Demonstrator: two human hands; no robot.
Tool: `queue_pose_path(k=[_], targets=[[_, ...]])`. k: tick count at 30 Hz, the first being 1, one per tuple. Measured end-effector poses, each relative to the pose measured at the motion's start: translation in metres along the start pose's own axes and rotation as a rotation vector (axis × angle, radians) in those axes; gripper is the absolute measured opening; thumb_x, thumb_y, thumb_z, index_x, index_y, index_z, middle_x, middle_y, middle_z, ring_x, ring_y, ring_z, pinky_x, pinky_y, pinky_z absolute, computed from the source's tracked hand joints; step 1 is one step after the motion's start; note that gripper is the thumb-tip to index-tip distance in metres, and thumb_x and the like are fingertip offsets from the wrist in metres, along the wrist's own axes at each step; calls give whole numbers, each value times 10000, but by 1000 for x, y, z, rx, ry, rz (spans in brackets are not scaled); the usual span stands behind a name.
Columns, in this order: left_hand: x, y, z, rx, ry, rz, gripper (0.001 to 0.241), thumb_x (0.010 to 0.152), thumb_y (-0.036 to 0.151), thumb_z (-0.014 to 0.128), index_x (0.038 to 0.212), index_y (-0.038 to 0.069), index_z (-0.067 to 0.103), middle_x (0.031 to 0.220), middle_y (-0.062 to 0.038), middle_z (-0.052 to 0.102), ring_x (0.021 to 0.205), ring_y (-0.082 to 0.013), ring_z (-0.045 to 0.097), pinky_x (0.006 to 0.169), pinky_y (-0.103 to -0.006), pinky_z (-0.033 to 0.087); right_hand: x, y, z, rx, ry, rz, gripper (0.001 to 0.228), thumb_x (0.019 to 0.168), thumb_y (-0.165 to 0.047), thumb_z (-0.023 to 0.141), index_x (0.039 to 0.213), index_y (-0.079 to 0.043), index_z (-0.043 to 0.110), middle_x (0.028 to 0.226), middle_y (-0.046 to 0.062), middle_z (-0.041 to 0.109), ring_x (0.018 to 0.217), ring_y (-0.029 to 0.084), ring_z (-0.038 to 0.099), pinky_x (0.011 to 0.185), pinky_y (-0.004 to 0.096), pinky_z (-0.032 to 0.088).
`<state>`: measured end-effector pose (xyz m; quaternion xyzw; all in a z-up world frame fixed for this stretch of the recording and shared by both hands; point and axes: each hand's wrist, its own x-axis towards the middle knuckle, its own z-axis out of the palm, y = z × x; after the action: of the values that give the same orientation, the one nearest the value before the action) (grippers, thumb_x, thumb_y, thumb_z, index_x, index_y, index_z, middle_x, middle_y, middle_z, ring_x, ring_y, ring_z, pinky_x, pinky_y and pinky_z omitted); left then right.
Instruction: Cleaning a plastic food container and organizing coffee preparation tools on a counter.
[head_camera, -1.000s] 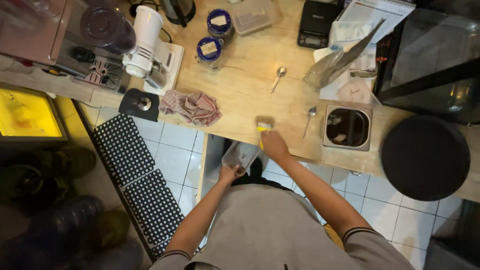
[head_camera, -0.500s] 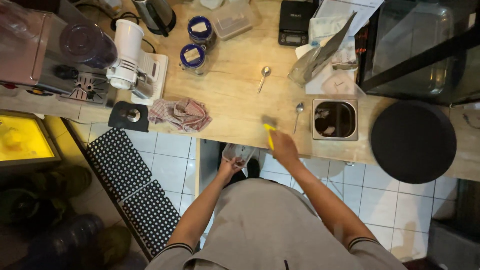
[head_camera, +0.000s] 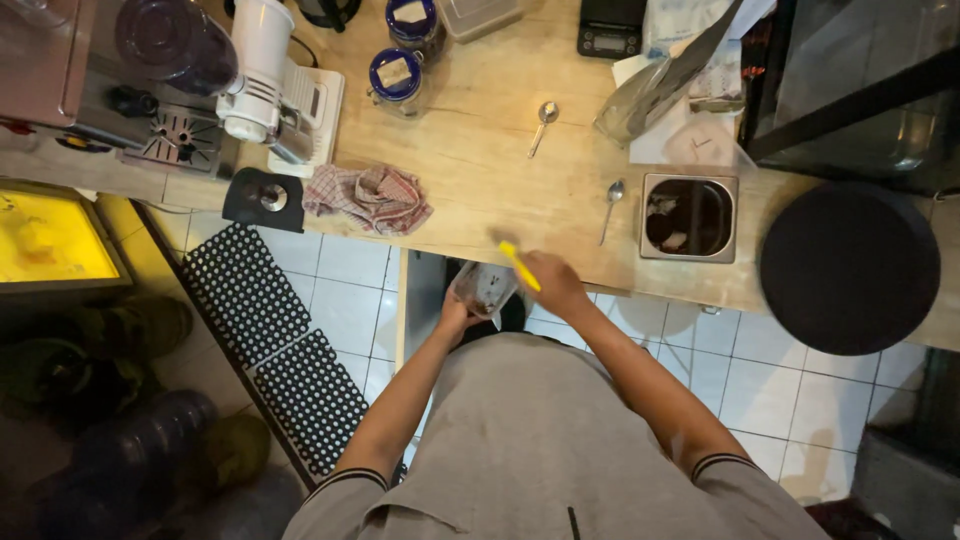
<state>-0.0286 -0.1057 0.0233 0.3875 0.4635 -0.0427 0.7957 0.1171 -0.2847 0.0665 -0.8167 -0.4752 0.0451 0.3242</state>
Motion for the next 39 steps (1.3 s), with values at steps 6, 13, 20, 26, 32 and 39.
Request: queue_pose_path(k=[6,13,20,26,32,39], targets=[[34,-28,-25,71,67,-15,538,1136,220,342,1637,141,161,1674,-252,129,1421,-567,345,880,-698,589,-23,39,34,-352,-278,194,499,884,-339,647,1325,-107,635,1048,98,647,873,347,696,804,464,592],[40,-25,-33,162,33,9,519,1142,262,342,1634,191,189,1659,-217,195,1379,-553,416,828,-670,617,-12,-4,12,-140,-343,118,366,880,-286,654,1159,-54,703,1006,170,687,893,422,699,813,515,586],[28,-23,-41,216,31,-1,505,1138,284,366,1620,207,237,1646,-207,225,1354,-561,438,779,-672,628,-13,-2,11,-70,-288,201,392,904,-305,658,1237,-97,665,1057,148,678,947,406,698,834,498,588],[41,-28,-52,251,24,11,494,1134,303,386,1609,221,279,1634,-198,252,1333,-568,456,737,-674,637,-5,7,7,-28,-238,251,420,924,-320,661,1299,-131,635,1098,130,671,991,393,697,850,484,589],[69,-41,-72,308,29,48,466,1129,286,391,1586,203,346,1605,-219,309,1321,-569,470,713,-658,649,1,27,15,-134,-221,271,464,937,-372,651,1330,-126,629,1090,123,668,976,374,708,856,464,590],[135,-82,-112,488,82,128,465,1116,294,450,1553,140,423,1516,-267,471,1361,-481,485,839,-586,629,31,-32,2,164,-486,161,419,917,-367,652,1234,-101,711,1110,215,731,1052,470,688,897,538,563]])
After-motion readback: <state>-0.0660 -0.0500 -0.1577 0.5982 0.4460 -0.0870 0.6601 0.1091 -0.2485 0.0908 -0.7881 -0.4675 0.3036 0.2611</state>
